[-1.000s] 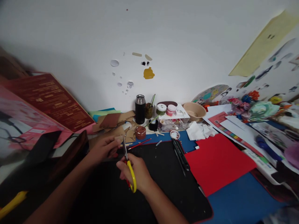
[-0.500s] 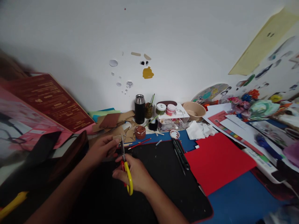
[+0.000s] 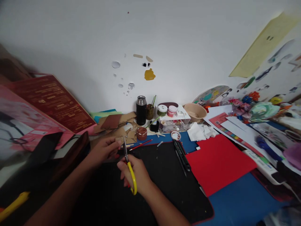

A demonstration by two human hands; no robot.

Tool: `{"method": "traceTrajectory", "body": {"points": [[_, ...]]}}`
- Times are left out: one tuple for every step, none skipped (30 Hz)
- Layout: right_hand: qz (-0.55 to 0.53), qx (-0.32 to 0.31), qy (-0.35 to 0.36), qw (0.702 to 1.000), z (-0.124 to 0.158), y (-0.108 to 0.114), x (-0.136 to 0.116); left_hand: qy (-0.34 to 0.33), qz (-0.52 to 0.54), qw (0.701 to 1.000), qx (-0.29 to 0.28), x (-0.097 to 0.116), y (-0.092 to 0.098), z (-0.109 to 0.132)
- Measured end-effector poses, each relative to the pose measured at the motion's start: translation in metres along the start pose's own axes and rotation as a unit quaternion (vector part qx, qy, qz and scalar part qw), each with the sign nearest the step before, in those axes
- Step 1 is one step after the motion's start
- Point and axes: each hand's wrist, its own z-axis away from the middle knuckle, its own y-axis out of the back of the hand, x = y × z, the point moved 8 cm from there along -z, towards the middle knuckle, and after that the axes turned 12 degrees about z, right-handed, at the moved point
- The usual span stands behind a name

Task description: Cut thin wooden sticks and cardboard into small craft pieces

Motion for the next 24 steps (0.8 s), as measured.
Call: {"method": "traceTrajectory", "body": {"points": [[0.002, 0.003, -0.003, 1.000, 0.000, 0.000, 0.001, 0.003, 0.000, 1.000, -0.002, -0.001, 0.000, 0.000], [0.001, 0.007, -0.006, 1.000, 0.000, 0.000, 0.002, 0.004, 0.000, 1.000, -0.002, -0.001, 0.000, 0.000], [0.000, 0.011, -0.008, 1.000, 0.000, 0.000, 0.003, 0.005, 0.000, 1.000, -0.001, -0.002, 0.000, 0.000], [-0.002, 0.014, -0.009, 1.000, 0.000, 0.000, 0.004, 0.005, -0.001, 1.000, 0.000, -0.003, 0.000, -0.001], [-0.004, 0.017, -0.007, 1.000, 0.000, 0.000, 0.004, 0.005, -0.001, 1.000, 0.000, -0.004, 0.000, -0.001], [-0.006, 0.020, -0.005, 1.000, 0.001, 0.000, 0.004, 0.005, 0.001, 1.000, 0.000, -0.005, 0.000, -0.001], [-0.005, 0.023, -0.002, 1.000, 0.001, 0.000, 0.004, 0.005, 0.003, 1.000, -0.001, -0.007, 0.000, -0.002], [-0.005, 0.025, -0.001, 1.000, 0.001, 0.000, 0.004, 0.004, 0.004, 1.000, -0.002, -0.008, -0.001, -0.002], [-0.005, 0.027, -0.002, 1.000, 0.001, 0.000, 0.005, 0.003, 0.004, 1.000, -0.001, -0.010, -0.001, -0.003], [-0.005, 0.030, -0.004, 1.000, 0.002, 0.000, 0.005, 0.003, 0.004, 1.000, 0.001, -0.010, -0.001, -0.003], [-0.005, 0.031, -0.007, 0.999, 0.002, 0.001, 0.006, 0.002, 0.002, 1.000, 0.004, -0.011, -0.001, -0.003], [-0.004, 0.032, -0.011, 0.999, 0.002, 0.001, 0.007, 0.001, -0.001, 1.000, 0.008, -0.011, -0.001, -0.004], [-0.002, 0.032, -0.015, 0.999, 0.002, 0.001, 0.008, 0.001, -0.004, 1.000, 0.011, -0.011, -0.001, -0.004], [0.001, 0.034, -0.020, 0.999, 0.002, 0.002, 0.009, 0.002, -0.005, 1.000, 0.013, -0.011, -0.001, -0.004], [0.005, 0.036, -0.025, 0.999, 0.002, 0.002, 0.011, 0.003, -0.005, 1.000, 0.014, -0.010, -0.002, -0.004], [0.009, 0.038, -0.029, 0.999, 0.002, 0.003, 0.012, 0.004, -0.006, 1.000, 0.014, -0.010, -0.003, -0.003], [0.014, 0.040, -0.031, 0.999, 0.002, 0.003, 0.013, 0.004, -0.006, 1.000, 0.013, -0.009, -0.003, -0.003], [0.019, 0.042, -0.032, 0.998, 0.002, 0.003, 0.014, 0.004, -0.007, 1.000, 0.012, -0.008, -0.004, -0.003], [0.025, 0.044, -0.030, 0.998, 0.001, 0.003, 0.015, 0.004, -0.008, 1.000, 0.010, -0.008, -0.004, -0.003], [0.031, 0.047, -0.028, 0.998, 0.001, 0.003, 0.015, 0.003, -0.008, 1.000, 0.007, -0.007, -0.004, -0.003], [0.038, 0.049, -0.027, 0.998, 0.001, 0.004, 0.016, 0.004, -0.008, 1.000, 0.006, -0.008, -0.004, -0.003], [0.044, 0.051, -0.028, 0.997, 0.001, 0.004, 0.017, 0.005, -0.006, 1.000, 0.005, -0.008, -0.003, -0.003], [0.048, 0.051, -0.030, 0.997, 0.000, 0.004, 0.018, 0.006, -0.005, 1.000, 0.004, -0.009, -0.003, -0.003], [0.051, 0.051, -0.033, 0.997, 0.000, 0.003, 0.019, 0.007, -0.004, 1.000, 0.003, -0.009, -0.003, -0.003]]}}
